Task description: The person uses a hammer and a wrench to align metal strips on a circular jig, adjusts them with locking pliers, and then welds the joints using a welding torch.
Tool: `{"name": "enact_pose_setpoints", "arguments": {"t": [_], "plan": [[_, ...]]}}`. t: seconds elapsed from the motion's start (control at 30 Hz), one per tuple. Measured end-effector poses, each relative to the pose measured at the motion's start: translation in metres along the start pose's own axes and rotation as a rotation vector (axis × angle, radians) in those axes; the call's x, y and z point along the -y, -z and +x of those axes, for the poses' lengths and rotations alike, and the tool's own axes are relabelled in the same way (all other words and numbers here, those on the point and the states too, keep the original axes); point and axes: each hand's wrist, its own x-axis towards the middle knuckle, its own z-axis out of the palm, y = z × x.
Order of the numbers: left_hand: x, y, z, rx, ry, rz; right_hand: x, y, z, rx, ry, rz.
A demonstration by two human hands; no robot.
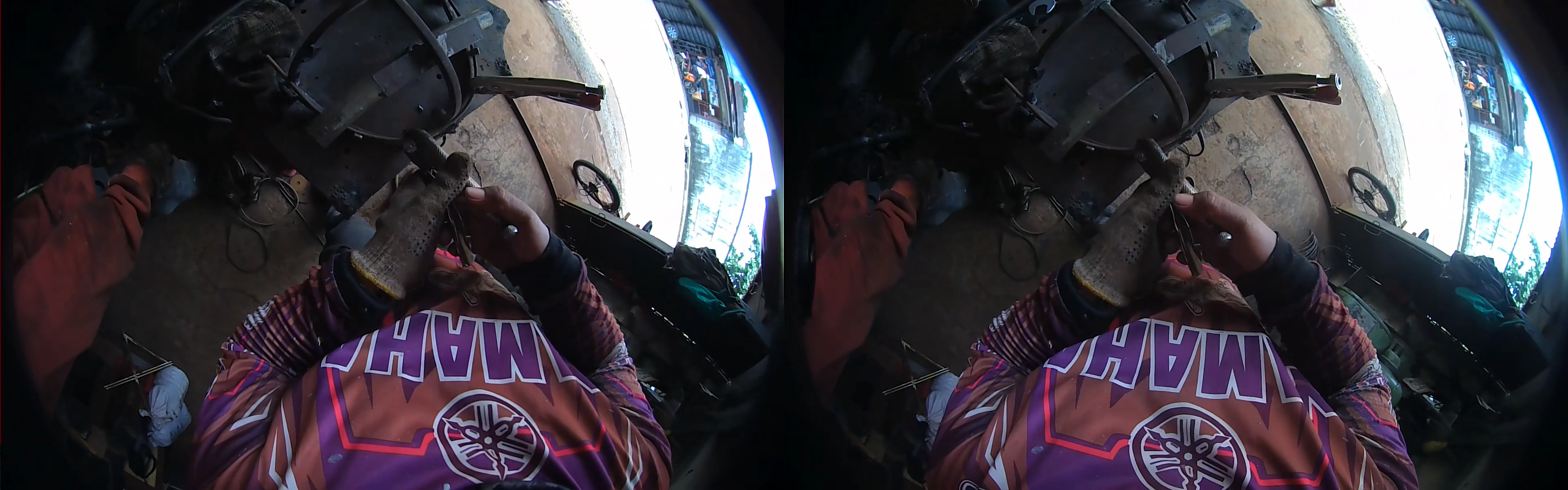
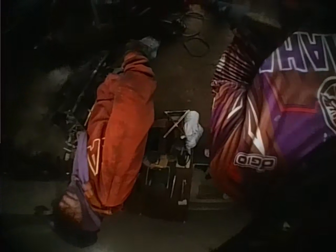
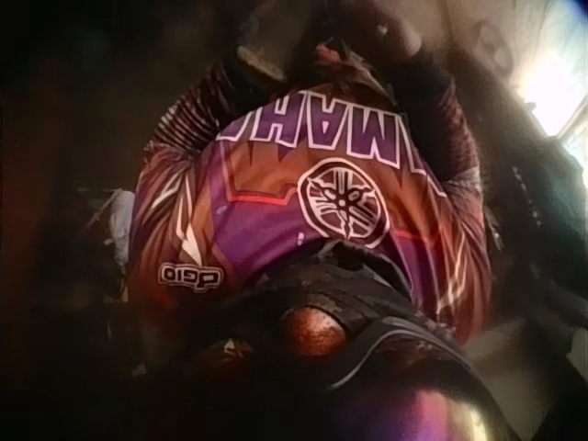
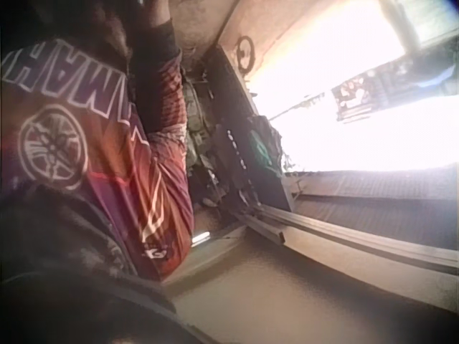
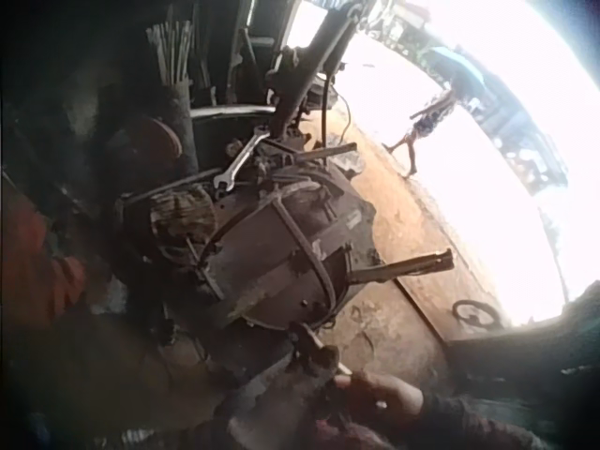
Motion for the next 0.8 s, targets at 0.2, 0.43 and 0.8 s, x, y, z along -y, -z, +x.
{"name": "enact_pose_setpoints", "arguments": {"t": [0.2, 0.43, 0.8], "plan": [[-0.019, 0.008, 0.010, 0.076, 0.376, -0.438, 0.007, 0.001, 0.001, 0.236, -0.085, 0.518], [-0.016, 0.010, 0.016, 0.035, 0.668, -1.302, 0.029, -0.034, -0.011, -0.112, -0.141, 0.403], [-0.023, 0.012, 0.014, 0.015, 0.448, -0.867, 0.071, -0.047, -0.014, -0.073, -0.450, 0.243]]}}
